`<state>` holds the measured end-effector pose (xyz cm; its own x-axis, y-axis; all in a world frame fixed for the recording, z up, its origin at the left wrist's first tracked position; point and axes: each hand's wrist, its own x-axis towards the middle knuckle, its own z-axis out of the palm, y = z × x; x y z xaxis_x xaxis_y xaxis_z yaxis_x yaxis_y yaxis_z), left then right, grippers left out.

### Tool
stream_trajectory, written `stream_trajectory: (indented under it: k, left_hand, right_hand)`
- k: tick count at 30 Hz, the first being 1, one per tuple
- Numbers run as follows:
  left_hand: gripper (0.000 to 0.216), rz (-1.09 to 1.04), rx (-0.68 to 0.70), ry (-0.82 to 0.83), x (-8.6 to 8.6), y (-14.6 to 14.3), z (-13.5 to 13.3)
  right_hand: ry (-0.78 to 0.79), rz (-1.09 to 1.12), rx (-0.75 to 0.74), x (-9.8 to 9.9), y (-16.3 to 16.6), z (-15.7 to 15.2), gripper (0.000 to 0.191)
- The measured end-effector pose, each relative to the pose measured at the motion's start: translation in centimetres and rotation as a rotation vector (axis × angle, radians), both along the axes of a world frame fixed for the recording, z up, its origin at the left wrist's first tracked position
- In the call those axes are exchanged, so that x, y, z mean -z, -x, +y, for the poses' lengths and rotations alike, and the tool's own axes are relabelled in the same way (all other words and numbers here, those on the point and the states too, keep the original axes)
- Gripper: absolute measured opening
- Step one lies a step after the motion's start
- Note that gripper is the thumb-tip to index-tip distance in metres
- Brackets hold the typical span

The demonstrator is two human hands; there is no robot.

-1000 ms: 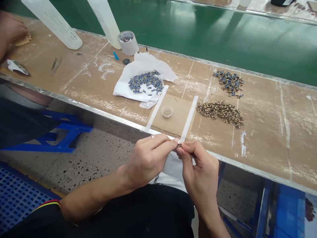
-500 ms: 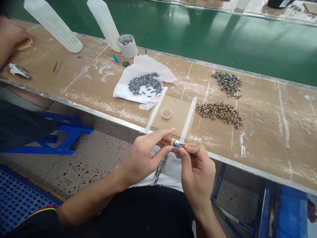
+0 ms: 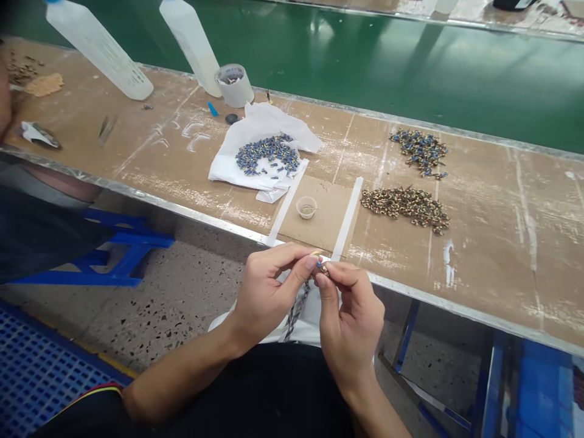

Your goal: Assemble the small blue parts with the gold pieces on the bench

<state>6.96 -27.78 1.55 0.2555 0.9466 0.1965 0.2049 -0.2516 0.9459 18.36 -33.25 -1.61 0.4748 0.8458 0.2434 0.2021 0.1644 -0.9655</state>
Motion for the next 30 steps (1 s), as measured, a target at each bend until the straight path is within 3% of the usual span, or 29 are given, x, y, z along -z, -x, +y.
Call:
stream_trajectory:
  k: [9, 16, 22, 30]
  left_hand:
    - [0.014, -0.003, -0.040, -0.055, 0.23, -0.32, 0.57]
    - [0.013, -0.116, -0.079, 0.043, 0.77, -0.55, 0.17]
    - [0.012, -0.097, -0.112, -0.033, 0.79, -0.57, 0.08]
    - [0.011, -0.107, -0.124, -0.098, 0.85, -0.68, -0.27]
  right_hand:
    - [0.057, -0.082, -0.008, -0.02, -0.05, 0.00, 0.009]
    - [0.031, -0.130, 0.020, 0.07, 0.54, 0.11, 0.007]
    - [0.039, -0.151, -0.037, -0.15, 0.27, 0.15, 0.008]
    - [0.026, -0.176, 0.008, 0.04, 0.52, 0.07, 0.004]
